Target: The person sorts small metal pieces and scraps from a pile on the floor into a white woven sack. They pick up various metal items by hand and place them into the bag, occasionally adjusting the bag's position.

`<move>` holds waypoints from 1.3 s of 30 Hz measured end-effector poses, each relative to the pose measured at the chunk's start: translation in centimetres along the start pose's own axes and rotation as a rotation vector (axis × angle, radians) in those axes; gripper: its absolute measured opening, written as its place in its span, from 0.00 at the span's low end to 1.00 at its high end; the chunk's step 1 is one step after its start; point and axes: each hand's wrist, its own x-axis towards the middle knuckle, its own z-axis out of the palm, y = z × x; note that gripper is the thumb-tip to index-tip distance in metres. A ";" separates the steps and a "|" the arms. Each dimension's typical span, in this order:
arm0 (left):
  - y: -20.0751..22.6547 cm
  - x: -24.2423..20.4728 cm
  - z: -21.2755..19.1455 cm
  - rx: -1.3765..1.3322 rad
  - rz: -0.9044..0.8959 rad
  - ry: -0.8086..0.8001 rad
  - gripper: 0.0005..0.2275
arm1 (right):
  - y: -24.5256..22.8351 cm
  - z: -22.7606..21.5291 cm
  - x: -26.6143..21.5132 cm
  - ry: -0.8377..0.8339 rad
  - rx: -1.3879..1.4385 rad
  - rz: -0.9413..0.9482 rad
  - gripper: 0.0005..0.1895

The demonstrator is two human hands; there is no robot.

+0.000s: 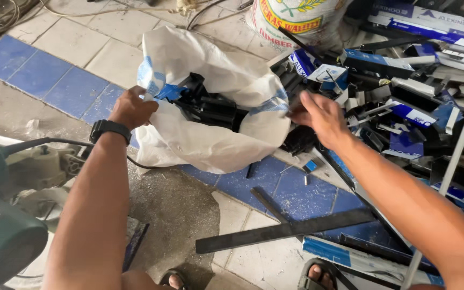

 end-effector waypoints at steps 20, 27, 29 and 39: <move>4.2 -2.3 -2.1 0.128 -0.144 -0.120 0.33 | 3.0 -10.9 2.0 -0.238 -1.481 0.461 0.52; 2.9 -1.1 -1.4 0.161 -0.140 -0.095 0.34 | 9.6 -9.3 5.9 -0.287 -1.627 0.595 0.58; 3.4 -1.8 -1.9 0.100 -0.164 -0.125 0.32 | 10.7 -10.2 7.1 -0.344 -1.608 0.521 0.33; 1.4 -1.8 -2.1 0.010 -0.155 -0.097 0.30 | 5.8 -9.0 7.4 0.081 -0.312 0.290 0.25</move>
